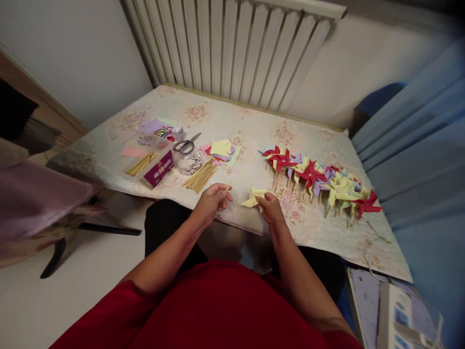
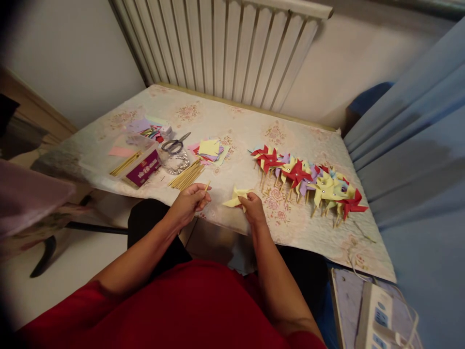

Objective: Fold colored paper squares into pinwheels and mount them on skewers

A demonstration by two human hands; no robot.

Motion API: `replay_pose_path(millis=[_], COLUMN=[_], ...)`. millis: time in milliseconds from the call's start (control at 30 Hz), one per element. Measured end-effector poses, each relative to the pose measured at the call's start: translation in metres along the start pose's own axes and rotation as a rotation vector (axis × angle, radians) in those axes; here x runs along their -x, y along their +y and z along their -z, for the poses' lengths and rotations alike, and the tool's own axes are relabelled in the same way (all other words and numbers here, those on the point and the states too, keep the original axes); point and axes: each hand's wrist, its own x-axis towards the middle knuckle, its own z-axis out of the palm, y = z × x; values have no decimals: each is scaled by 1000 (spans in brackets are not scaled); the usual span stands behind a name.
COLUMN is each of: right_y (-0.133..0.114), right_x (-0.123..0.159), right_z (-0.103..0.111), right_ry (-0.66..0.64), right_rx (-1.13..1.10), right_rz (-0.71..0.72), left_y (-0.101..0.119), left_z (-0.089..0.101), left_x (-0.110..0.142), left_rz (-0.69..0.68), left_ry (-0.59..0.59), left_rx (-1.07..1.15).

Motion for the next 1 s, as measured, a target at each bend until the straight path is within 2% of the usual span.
replay_pose_path(millis=[100, 200, 367, 500, 633, 833, 1000], right_y=[-29, -55, -78, -83, -81, -76, -74], right_x=[18, 38, 60, 65, 65, 68, 72], right_z=[-17, -34, -55, -65, -70, -71, -71], right_ry=[-163, -287, -358, -320, -254, -195, -146], right_rx=[-25, 74, 370, 574, 683, 800, 868], right_rz=[46, 140, 492, 781, 965, 1105, 1167], left_y=[-1, -1, 2, 7, 10, 13, 15], left_z=[0, -3, -12, -17, -19, -21, -22], left_x=[1, 2, 10, 17, 21, 24, 27], left_rz=[-3, 4, 40, 40, 45, 57, 22], left_ry=[25, 32, 41, 61, 41, 17, -8], left_rx=[2, 16, 83, 112, 158, 170, 133])
